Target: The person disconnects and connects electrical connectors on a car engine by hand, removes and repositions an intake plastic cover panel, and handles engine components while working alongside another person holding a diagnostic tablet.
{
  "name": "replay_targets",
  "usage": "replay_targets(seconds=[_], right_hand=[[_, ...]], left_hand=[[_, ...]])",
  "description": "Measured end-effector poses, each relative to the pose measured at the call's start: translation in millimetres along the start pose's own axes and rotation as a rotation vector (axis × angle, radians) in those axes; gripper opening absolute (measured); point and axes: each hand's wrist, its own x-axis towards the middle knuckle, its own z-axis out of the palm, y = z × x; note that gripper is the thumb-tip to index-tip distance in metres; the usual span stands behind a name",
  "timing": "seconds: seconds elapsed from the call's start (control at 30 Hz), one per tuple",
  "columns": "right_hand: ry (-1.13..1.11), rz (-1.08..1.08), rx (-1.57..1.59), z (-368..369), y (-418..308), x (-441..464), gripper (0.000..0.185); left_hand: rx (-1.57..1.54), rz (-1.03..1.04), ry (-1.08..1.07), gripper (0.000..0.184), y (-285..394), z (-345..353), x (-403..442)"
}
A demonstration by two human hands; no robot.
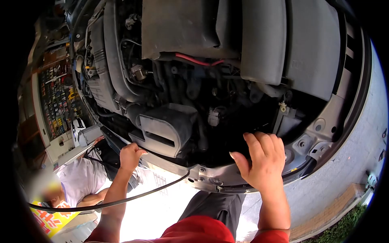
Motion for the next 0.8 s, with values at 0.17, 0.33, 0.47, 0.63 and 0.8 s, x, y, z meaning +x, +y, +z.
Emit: replay_targets(seconds=[0.17, 0.33, 0.47, 0.63, 0.8], right_hand=[[-0.027, 0.0, 0.001, -2, -3, 2, 0.047], [-0.034, 0.002, -0.011, -2, -6, 2, 0.048], [-0.056, -0.023, -0.041, -2, -9, 3, 0.051], [-0.162, -0.01, -0.12, -3, -15, 5, 0.057], [-0.172, -0.029, -0.129, -6, -17, 6, 0.058]], left_hand=[[0.035, 0.004, -0.014, 0.041, 4, -6, 3], [0.047, 0.0, -0.014, 0.039, 2, -5, 3], [0.014, 0.021, -0.025, 0.04, 0, -8, 3], [0.026, 0.049, -0.014, 0.039, -1, -8, 2], [0.037, 0.048, -0.03, 0.039, -2, -8, 2]])
